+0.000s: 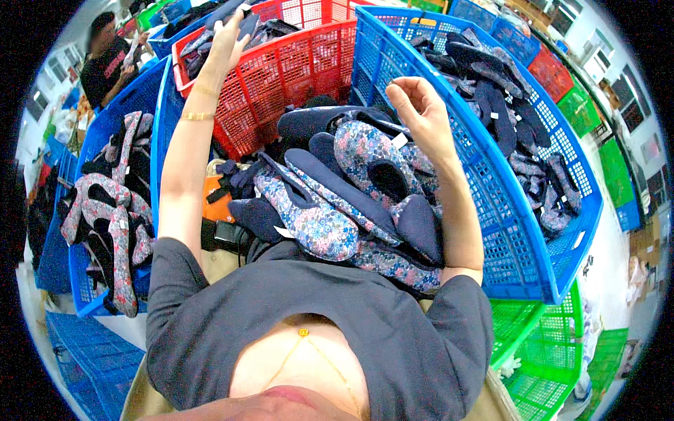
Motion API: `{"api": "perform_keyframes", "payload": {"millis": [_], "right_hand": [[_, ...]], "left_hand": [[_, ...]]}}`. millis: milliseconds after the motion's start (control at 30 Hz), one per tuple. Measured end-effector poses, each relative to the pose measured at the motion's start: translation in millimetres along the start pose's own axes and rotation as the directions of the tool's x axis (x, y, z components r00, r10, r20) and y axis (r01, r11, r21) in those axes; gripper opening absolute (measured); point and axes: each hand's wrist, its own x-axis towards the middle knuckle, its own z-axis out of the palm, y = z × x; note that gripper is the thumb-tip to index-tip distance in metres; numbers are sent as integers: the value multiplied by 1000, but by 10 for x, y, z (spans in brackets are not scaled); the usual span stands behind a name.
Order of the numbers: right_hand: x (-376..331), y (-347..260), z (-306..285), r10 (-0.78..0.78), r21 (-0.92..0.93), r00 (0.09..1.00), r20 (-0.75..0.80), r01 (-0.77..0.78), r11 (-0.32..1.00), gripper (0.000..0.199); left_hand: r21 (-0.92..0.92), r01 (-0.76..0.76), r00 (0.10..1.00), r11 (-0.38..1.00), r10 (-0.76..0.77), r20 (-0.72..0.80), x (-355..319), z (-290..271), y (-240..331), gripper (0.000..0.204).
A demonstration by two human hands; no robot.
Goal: The person picks up floral-patterned slippers from a blue plastic crate and inspects them by hand. They turn the slippers over to check the soles and examine the fabric and straps, then place them back into the crate. The process is repeated for several slippers in a repetitive sequence.
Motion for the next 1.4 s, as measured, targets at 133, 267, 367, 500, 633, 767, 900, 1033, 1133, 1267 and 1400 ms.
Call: {"api": "perform_keyframes", "payload": {"millis": [133,267,367,500,633,767,900,1033,1133,1267,1400], "right_hand": [[-64,-84,-319,31,-387,985,169,38,921,54],[-180,26,-365,170,-521,943,285,3,853,42],[-262,172,-306,229,-477,859,458,20,879,53],[-251,261,-123,256,-566,879,403,20,824,48],[-253,-53,-217,-133,-291,977,166,177,940,46],[-305,-468,122,-282,19,958,-52,283,959,50],[-226,-482,121,-200,192,979,40,189,963,36],[-91,-170,105,42,-98,994,98,-32,995,41],[-121,26,326,214,3,962,167,-218,976,30],[-59,353,343,330,148,936,121,-345,927,24],[-103,498,326,398,109,901,171,-419,902,27]], "left_hand": [[251,85,833,964,-207,514,-1321,40,398,38],[505,45,482,862,-461,745,-1982,92,274,41],[485,-57,390,873,-428,816,-2220,133,16,48],[535,32,424,845,-496,758,-2268,152,11,51],[329,-60,474,943,-263,840,-2374,325,313,65],[246,-85,604,966,-147,783,-2642,624,636,53],[29,-4,762,1000,-15,647,-2467,659,534,38],[-13,253,836,967,-212,506,-2064,527,476,20],[63,283,832,957,-277,481,-2006,510,356,23],[330,-199,903,923,41,429,-2149,431,67,40],[437,-137,874,889,-99,476,-2626,244,221,37]]}}
